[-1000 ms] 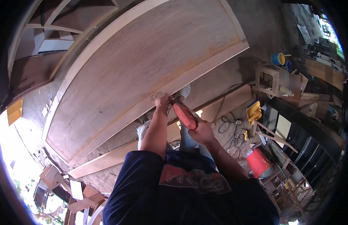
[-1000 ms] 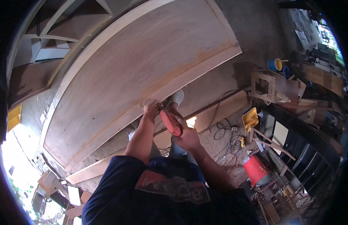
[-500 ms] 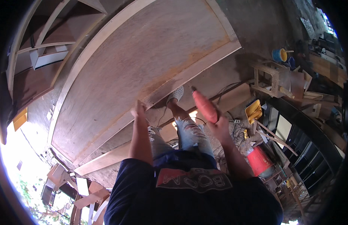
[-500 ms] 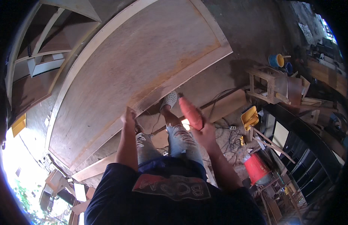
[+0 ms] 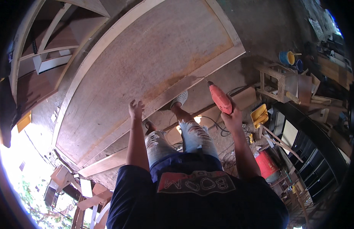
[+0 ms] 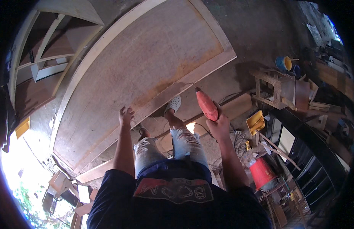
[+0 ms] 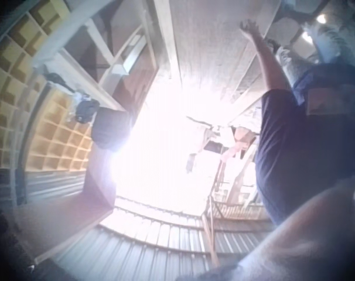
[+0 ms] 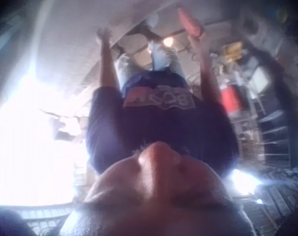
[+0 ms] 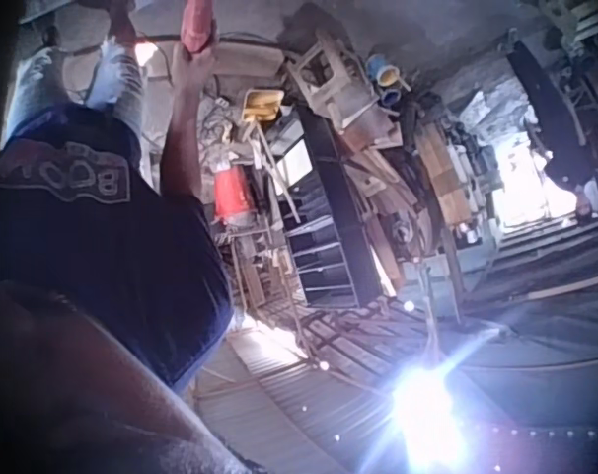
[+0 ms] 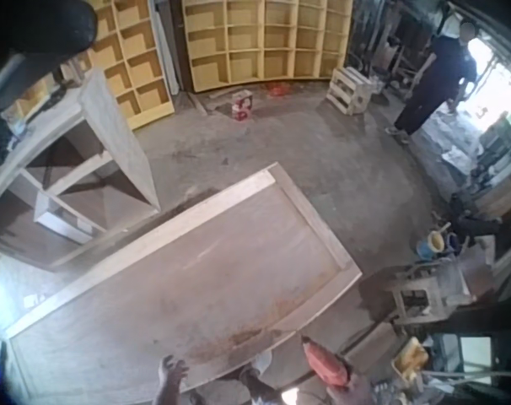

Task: The person attaches a back panel to a wooden cabinet frame by positioning the board and using a power drill to drive several screws through the panel into the frame.

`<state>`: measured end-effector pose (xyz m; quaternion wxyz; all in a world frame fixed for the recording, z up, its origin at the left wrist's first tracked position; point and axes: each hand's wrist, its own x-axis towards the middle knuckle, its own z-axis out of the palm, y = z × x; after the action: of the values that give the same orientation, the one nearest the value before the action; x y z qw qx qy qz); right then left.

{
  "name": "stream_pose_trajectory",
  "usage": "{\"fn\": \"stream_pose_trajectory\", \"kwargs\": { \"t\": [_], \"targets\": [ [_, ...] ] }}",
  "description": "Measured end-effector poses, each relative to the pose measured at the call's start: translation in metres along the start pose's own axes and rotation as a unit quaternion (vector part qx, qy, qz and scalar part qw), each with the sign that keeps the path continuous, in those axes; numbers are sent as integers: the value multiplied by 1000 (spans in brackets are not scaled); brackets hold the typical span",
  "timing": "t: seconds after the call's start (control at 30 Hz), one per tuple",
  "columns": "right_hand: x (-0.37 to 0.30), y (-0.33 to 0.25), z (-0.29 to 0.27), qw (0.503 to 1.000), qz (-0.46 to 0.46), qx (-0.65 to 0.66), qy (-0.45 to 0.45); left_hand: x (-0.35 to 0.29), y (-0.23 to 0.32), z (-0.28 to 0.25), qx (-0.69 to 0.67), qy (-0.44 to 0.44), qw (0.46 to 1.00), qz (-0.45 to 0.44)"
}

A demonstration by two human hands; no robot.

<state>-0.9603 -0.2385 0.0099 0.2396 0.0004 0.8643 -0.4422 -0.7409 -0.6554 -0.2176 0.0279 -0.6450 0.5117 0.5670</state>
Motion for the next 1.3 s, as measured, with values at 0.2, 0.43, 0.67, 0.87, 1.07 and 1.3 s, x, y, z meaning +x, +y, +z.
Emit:
{"fn": "stream_pose_trajectory", "kwargs": {
  "t": [0.2, 0.43, 0.67, 0.87, 1.07, 1.3],
  "targets": [
    [3, 5, -7, 999, 31, -32, 17, -38, -23, 36, 95, -56, 994, -15],
    [22, -10, -21, 997, 35, -62, 0, -47, -24, 106, 252, -55, 937, 236],
    [23, -12, -29, 993, -22, -119, -17, -91, 20, 269, 71, -344, 934, -68],
    [19, -11, -37, 991, 31, -126, -38, -84, 11, 352, -153, -346, 904, -198],
    [12, -1, -35, 993, 3, -114, -20, -88, 19, 376, -154, -251, 938, -185],
    [22, -6, -65, 983, 129, -96, -89, -122, 19, 383, -236, -236, 923, -192]
  ]
}}
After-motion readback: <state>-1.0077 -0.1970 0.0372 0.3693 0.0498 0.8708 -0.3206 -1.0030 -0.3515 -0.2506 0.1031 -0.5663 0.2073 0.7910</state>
